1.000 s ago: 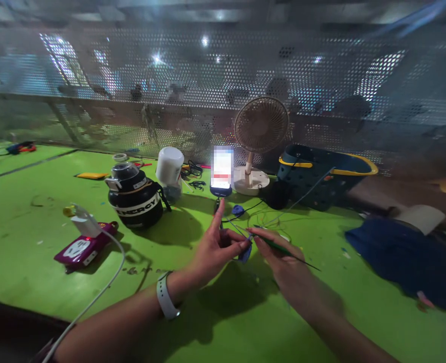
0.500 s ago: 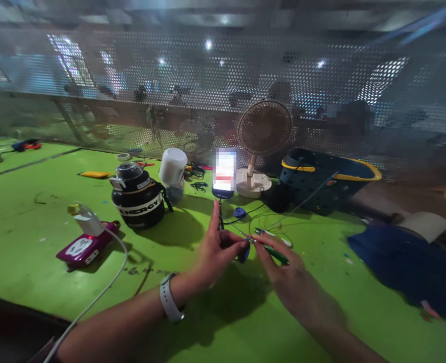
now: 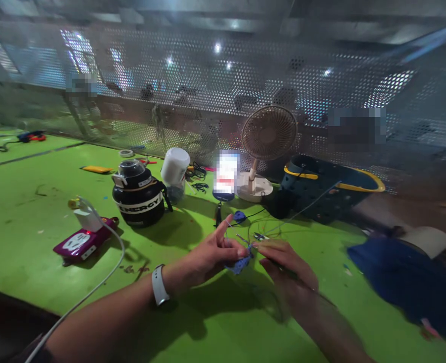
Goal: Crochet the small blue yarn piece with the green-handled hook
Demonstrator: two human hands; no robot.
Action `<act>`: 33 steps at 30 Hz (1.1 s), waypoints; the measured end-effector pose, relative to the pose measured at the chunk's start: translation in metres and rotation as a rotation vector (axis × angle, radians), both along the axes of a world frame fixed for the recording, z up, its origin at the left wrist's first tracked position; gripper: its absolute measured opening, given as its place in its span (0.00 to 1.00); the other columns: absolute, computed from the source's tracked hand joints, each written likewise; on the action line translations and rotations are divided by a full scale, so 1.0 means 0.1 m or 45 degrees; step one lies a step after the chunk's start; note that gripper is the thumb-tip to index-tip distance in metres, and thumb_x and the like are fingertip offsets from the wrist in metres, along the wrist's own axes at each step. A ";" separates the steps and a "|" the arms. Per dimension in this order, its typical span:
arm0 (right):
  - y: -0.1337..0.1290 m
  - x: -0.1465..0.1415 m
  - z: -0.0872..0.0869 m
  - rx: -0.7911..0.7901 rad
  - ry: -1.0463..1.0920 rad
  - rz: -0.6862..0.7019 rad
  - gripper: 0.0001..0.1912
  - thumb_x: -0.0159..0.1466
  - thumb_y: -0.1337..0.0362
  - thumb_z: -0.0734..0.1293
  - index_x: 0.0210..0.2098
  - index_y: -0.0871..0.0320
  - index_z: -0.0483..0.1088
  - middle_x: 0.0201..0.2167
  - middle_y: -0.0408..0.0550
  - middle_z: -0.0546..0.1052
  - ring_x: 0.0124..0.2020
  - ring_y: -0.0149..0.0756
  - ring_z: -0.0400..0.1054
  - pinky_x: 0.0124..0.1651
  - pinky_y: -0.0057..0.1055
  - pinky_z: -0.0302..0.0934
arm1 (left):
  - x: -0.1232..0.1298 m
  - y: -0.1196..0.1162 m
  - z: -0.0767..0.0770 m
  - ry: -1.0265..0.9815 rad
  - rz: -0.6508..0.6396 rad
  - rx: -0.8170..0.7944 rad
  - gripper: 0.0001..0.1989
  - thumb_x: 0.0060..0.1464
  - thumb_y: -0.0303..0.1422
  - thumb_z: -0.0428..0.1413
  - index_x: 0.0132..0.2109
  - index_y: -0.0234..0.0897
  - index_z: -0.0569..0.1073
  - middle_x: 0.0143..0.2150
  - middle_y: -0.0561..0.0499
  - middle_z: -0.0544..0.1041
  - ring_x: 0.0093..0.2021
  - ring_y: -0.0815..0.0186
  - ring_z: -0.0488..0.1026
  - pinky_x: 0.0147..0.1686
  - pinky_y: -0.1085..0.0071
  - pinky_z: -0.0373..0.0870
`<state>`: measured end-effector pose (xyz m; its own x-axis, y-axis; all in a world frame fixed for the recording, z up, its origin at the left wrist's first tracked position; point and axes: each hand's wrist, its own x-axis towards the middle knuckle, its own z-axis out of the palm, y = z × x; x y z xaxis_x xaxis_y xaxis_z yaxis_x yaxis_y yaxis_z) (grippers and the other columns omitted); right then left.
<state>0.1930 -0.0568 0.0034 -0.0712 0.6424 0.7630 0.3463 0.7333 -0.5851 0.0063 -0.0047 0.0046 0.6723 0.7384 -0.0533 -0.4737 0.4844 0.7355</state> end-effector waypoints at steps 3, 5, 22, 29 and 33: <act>0.03 0.03 0.05 -0.031 0.071 0.028 0.17 0.61 0.70 0.71 0.45 0.42 0.78 0.37 0.44 0.82 0.39 0.41 0.75 0.44 0.41 0.68 | -0.02 0.04 0.02 0.016 -0.004 0.019 0.59 0.45 0.23 0.67 0.72 0.39 0.36 0.27 0.54 0.79 0.23 0.73 0.72 0.24 0.78 0.60; 0.03 0.06 0.08 -0.062 0.097 0.026 0.16 0.60 0.70 0.71 0.43 0.42 0.79 0.36 0.44 0.82 0.39 0.41 0.75 0.44 0.41 0.69 | -0.03 0.06 0.03 0.024 0.000 0.020 0.60 0.44 0.24 0.68 0.72 0.39 0.36 0.27 0.54 0.79 0.23 0.74 0.71 0.23 0.79 0.59; 0.08 0.17 0.07 -0.803 0.764 0.103 0.09 0.53 0.55 0.76 0.31 0.50 0.81 0.32 0.49 0.83 0.35 0.42 0.77 0.40 0.39 0.72 | -0.07 0.12 0.00 0.007 0.005 -0.040 0.45 0.45 0.24 0.68 0.67 0.37 0.57 0.27 0.56 0.75 0.25 0.75 0.69 0.25 0.78 0.60; 0.03 -0.05 0.06 -1.087 0.993 0.199 0.12 0.47 0.54 0.80 0.28 0.51 0.81 0.31 0.46 0.83 0.33 0.38 0.76 0.40 0.36 0.71 | 0.02 0.03 -0.01 0.139 0.048 0.279 0.38 0.46 0.22 0.67 0.63 0.38 0.65 0.29 0.54 0.78 0.31 0.70 0.75 0.37 0.72 0.70; 0.00 -0.10 0.09 -0.975 1.052 0.102 0.12 0.48 0.53 0.79 0.30 0.50 0.81 0.32 0.45 0.83 0.34 0.35 0.73 0.41 0.33 0.69 | 0.05 -0.01 -0.04 0.173 0.034 0.347 0.41 0.46 0.23 0.67 0.66 0.41 0.62 0.29 0.53 0.79 0.32 0.69 0.76 0.38 0.70 0.72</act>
